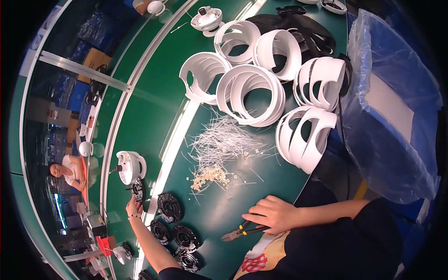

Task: Assembling components of dome-style security cameras on a production line, including wiring and housing.

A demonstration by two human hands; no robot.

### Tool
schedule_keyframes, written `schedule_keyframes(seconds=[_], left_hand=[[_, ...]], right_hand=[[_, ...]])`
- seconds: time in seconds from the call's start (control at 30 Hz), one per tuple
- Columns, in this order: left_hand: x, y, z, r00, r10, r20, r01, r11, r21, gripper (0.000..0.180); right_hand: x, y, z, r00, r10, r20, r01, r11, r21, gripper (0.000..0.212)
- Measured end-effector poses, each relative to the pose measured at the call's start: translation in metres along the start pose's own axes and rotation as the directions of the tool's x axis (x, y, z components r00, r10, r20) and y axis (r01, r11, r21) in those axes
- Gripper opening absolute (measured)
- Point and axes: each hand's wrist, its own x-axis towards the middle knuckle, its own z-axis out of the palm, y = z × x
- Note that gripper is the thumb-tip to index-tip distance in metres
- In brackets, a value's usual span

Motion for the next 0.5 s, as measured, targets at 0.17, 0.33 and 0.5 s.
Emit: schedule_keyframes(seconds=[0.17,0.33,0.5], left_hand=[[0.0,0.009,0.011,0.995,-0.095,0.033,0.099,0.982,-0.158,0.02],[-0.057,0.032,0.01,0.992,0.123,0.01,-0.122,0.988,-0.09,0.008],[-0.132,0.033,-0.013,0.788,0.615,0.027,-0.613,0.78,0.122,0.015]], right_hand=[[-0.004,0.001,0.004,1.0,-0.015,0.002,0.015,1.0,-0.003,0.047],[-0.01,0.002,0.005,1.0,-0.028,0.006,0.028,1.0,-0.006,0.048],[-0.007,0.0,-0.003,1.0,-0.015,0.014,0.015,1.0,-0.011,0.053]])
